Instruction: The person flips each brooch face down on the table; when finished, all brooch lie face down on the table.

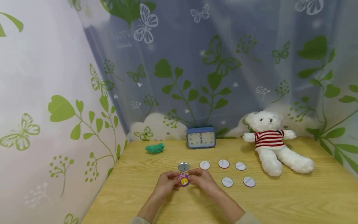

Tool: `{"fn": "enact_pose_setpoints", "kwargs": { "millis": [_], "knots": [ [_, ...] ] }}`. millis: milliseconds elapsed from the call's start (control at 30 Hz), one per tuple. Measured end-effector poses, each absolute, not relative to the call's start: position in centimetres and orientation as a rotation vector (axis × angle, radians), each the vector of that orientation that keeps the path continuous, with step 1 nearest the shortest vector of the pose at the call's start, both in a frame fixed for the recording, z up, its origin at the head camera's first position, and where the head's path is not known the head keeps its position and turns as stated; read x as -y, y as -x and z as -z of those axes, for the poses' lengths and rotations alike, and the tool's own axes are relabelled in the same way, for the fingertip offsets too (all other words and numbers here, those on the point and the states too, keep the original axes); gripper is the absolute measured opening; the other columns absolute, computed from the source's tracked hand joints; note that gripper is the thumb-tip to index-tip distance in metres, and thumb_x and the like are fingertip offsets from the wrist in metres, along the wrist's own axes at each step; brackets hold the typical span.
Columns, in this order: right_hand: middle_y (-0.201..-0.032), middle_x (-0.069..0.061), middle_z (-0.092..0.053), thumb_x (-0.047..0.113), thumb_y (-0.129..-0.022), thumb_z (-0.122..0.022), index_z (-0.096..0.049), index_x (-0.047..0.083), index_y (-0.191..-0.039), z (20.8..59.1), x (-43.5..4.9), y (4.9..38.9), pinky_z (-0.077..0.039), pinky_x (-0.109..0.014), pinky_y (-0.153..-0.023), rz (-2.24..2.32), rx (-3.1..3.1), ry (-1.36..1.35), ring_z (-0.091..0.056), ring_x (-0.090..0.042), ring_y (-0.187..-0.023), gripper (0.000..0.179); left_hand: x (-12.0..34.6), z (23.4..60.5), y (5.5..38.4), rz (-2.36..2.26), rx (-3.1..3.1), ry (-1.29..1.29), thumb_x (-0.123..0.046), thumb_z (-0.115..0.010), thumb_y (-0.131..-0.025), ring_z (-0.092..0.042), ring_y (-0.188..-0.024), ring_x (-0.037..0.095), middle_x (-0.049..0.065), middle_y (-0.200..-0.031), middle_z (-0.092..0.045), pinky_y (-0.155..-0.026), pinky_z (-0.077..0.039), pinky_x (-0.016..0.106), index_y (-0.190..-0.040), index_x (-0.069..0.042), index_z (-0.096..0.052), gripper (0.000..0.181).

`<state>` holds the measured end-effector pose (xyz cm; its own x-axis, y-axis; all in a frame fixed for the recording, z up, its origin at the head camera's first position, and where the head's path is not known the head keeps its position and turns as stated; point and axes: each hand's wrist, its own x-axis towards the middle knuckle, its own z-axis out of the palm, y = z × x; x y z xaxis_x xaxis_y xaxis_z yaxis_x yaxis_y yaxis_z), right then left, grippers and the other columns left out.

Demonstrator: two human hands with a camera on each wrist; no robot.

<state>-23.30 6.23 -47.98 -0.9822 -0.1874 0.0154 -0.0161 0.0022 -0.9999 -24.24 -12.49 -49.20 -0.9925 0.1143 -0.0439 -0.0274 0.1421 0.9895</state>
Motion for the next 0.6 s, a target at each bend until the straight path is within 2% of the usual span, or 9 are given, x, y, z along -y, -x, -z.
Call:
{"fn": "enact_pose_setpoints", "kwargs": {
  "millis": [100, 300, 467, 600],
  "knots": [
    [-0.122, -0.035, -0.065, 0.000, -0.092, -0.063, -0.056, -0.023, -0.126, 48.20, -6.14, 23.29, -0.060, -0.044, -0.095, 2.144, -2.125, 0.241, -0.069, -0.031, -0.102, 0.042, 12.41, 49.38, 24.39, -1.981, -2.303, -0.090, 0.009, -0.063, -0.095, -0.066, -0.071, 0.015, 0.016, -0.095, -0.064, -0.067, -0.064, 0.029, -0.119, 0.017, -0.065, 0.025],
    [-0.118, -0.030, -0.068, 0.003, -0.095, -0.059, -0.059, -0.020, -0.126, 48.12, -5.97, 23.34, -0.061, -0.043, -0.090, 2.108, -2.110, 0.208, -0.069, -0.024, -0.096, 0.038, 12.33, 49.60, 24.67, -1.993, -2.312, -0.097, 0.010, -0.063, -0.094, -0.066, -0.071, 0.015, 0.017, -0.094, -0.065, -0.068, -0.064, 0.030, -0.113, 0.018, -0.065, 0.021],
    [-0.116, -0.028, -0.070, 0.002, -0.096, -0.058, -0.062, -0.019, -0.124, 48.14, -6.01, 23.35, -0.061, -0.040, -0.087, 2.086, -2.141, 0.219, -0.069, -0.023, -0.096, 0.035, 12.26, 49.41, 24.62, -2.010, -2.295, -0.102, 0.010, -0.063, -0.094, -0.066, -0.071, 0.015, 0.015, -0.093, -0.065, -0.069, -0.064, 0.030, -0.113, 0.018, -0.065, 0.020],
    [-0.117, -0.027, -0.070, -0.001, -0.095, -0.057, -0.063, -0.019, -0.123, 48.14, -6.07, 23.37, -0.062, -0.040, -0.086, 2.075, -2.147, 0.236, -0.070, -0.024, -0.097, 0.034, 12.29, 49.18, 24.42, -2.002, -2.298, -0.092, 0.008, -0.064, -0.094, -0.064, -0.065, 0.013, 0.011, -0.086, -0.063, -0.062, -0.061, 0.025, -0.112, 0.016, -0.066, 0.020]
  ]
}}
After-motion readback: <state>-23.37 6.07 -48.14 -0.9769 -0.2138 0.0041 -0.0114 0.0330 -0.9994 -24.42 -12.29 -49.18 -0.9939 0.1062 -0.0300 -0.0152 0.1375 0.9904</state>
